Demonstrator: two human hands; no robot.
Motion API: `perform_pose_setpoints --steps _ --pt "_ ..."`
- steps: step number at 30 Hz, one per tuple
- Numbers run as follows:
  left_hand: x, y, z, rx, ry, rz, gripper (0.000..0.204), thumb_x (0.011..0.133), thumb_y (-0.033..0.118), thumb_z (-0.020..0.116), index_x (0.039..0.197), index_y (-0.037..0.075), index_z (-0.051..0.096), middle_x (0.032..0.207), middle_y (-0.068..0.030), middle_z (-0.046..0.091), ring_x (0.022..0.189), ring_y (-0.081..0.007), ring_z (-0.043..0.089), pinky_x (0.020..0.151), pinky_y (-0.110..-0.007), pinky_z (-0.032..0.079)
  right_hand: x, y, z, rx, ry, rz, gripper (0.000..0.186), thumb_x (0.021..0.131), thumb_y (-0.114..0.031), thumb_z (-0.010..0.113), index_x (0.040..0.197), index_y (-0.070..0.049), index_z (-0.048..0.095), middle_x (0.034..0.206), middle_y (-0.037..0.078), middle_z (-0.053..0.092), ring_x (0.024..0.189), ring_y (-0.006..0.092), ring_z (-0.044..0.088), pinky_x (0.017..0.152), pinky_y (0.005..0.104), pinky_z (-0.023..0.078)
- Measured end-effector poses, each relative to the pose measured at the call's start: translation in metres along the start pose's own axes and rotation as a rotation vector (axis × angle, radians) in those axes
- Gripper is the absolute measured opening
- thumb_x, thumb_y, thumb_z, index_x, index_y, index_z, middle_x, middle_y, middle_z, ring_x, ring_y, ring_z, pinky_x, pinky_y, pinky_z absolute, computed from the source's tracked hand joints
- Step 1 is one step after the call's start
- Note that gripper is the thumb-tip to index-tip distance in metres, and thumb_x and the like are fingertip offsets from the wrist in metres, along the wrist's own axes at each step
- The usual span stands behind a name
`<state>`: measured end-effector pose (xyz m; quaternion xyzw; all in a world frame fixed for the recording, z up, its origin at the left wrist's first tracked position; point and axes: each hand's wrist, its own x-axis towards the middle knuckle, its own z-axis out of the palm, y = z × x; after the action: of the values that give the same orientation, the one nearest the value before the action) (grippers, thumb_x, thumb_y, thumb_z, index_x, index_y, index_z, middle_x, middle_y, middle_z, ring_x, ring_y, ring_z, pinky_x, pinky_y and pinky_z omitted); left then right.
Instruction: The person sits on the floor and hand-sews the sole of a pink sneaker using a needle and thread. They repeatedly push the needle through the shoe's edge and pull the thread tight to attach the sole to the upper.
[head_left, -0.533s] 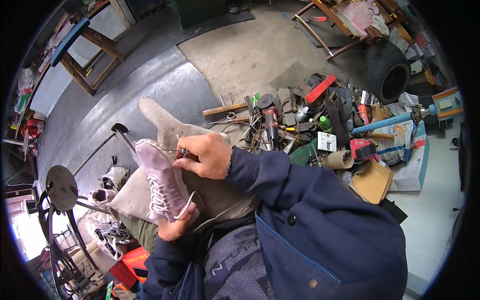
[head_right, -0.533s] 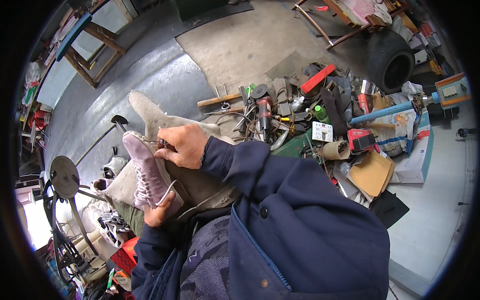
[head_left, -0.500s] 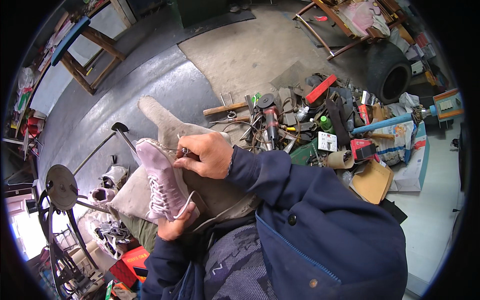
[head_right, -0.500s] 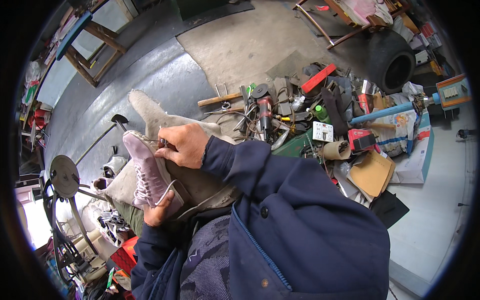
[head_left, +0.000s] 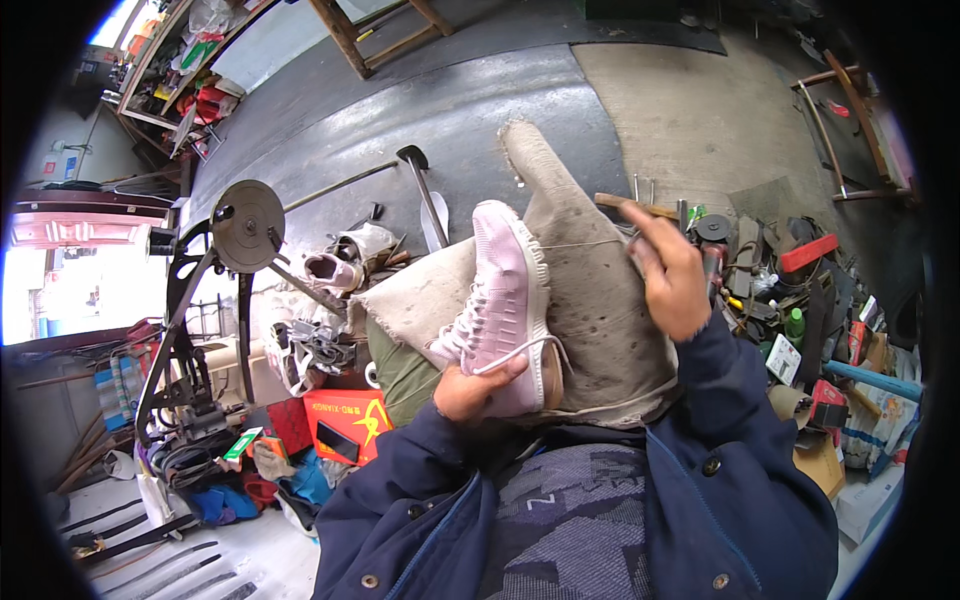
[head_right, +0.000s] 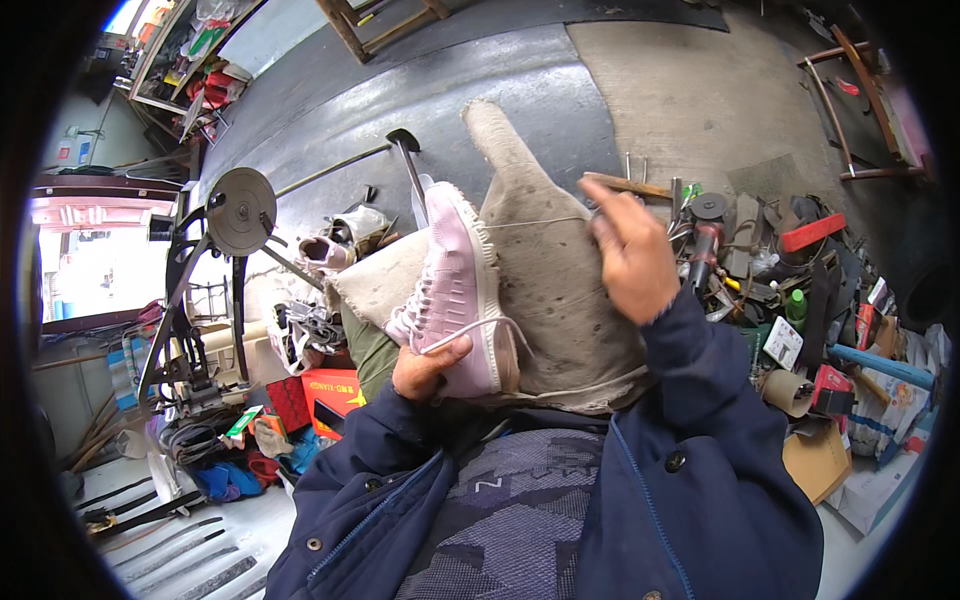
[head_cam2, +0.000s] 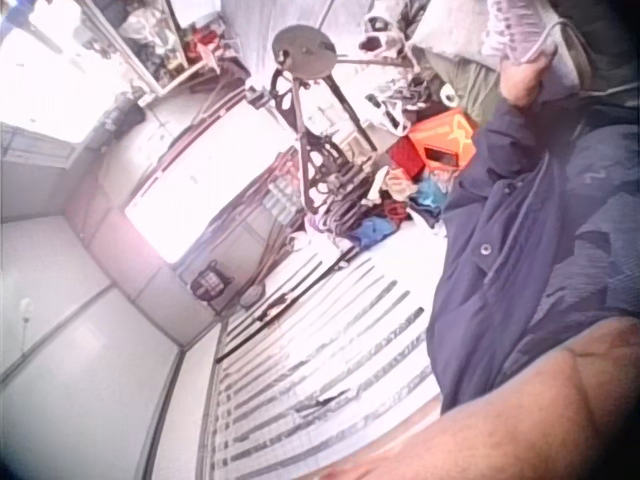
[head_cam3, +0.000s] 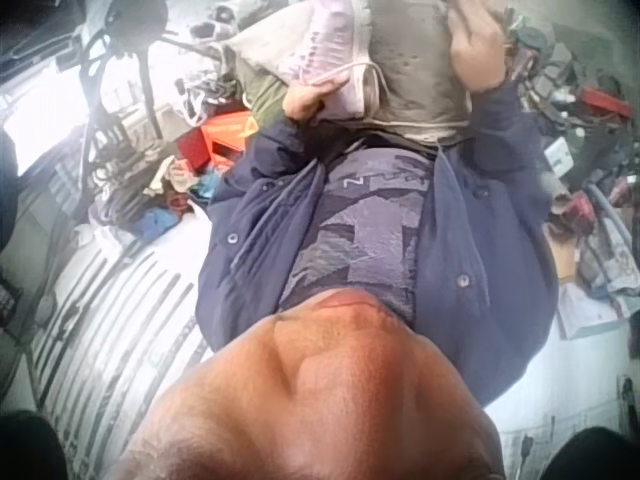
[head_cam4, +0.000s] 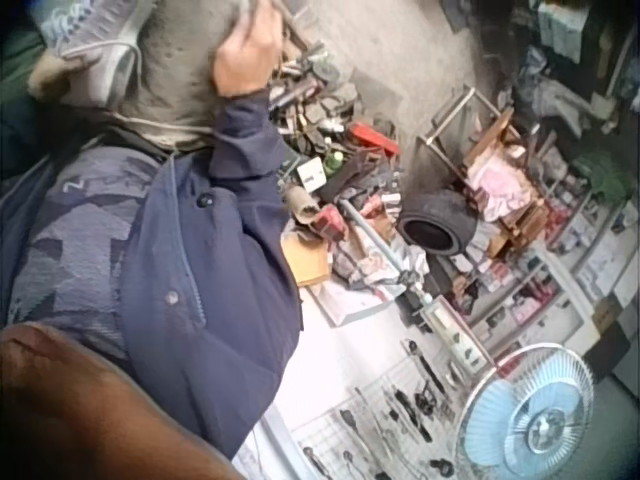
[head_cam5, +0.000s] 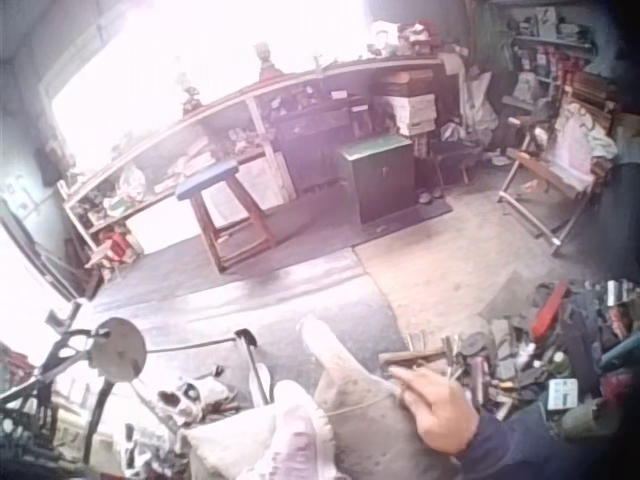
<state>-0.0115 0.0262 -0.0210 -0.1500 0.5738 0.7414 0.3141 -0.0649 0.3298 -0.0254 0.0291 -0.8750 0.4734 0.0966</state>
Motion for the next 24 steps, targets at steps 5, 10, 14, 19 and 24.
perform_pose_setpoints --steps 5,10,14,19,24 --pt "0.001 0.007 0.002 -0.019 -0.059 0.006 0.055 0.090 0.013 0.084 0.138 0.001 0.062 0.128 -0.0081 0.070 0.114 -0.0210 0.066 0.101 -0.036 0.051 -0.027 -0.046 0.011 0.313 -0.247 -0.084 0.051 0.097 0.008 0.056 0.147 -0.004 0.058 0.092 0.012 0.064 0.078 0.0187 0.062 0.076 0.0302 0.052" --pt "0.001 0.007 0.003 0.042 -0.024 -0.017 0.055 0.090 0.014 0.083 0.139 0.001 0.062 0.130 -0.0079 0.069 0.117 -0.0206 0.065 0.102 -0.036 0.050 -0.024 -0.056 0.013 0.305 -0.284 -0.086 0.049 0.098 0.007 0.056 0.146 -0.004 0.059 0.084 0.010 0.060 0.073 0.0187 0.060 0.072 0.0300 0.051" --pt "0.001 0.006 0.004 0.054 -0.029 -0.004 0.055 0.090 0.015 0.083 0.138 0.000 0.062 0.130 -0.0078 0.069 0.117 -0.0204 0.065 0.103 -0.036 0.050 -0.024 -0.054 0.012 0.303 -0.269 -0.082 0.048 0.098 0.006 0.055 0.145 -0.004 0.060 0.082 0.010 0.059 0.071 0.0189 0.060 0.071 0.0304 0.051" --pt "0.001 0.011 0.006 0.063 -0.023 -0.047 0.056 0.089 0.015 0.085 0.138 0.001 0.062 0.129 -0.0074 0.069 0.116 -0.0200 0.065 0.102 -0.035 0.051 -0.023 -0.055 0.011 0.252 -0.298 -0.090 0.049 0.097 0.007 0.054 0.145 -0.004 0.061 0.082 0.010 0.059 0.071 0.0186 0.061 0.069 0.0306 0.051" --pt "-0.001 0.017 0.009 -0.031 -0.107 0.013 0.060 0.086 0.015 0.087 0.139 0.003 0.061 0.129 -0.0062 0.069 0.116 -0.0186 0.065 0.102 -0.034 0.051 -0.022 -0.063 0.007 0.240 -0.322 -0.023 0.049 0.097 0.008 0.053 0.144 -0.004 0.062 0.082 0.011 0.062 0.071 0.0189 0.062 0.069 0.0302 0.051"
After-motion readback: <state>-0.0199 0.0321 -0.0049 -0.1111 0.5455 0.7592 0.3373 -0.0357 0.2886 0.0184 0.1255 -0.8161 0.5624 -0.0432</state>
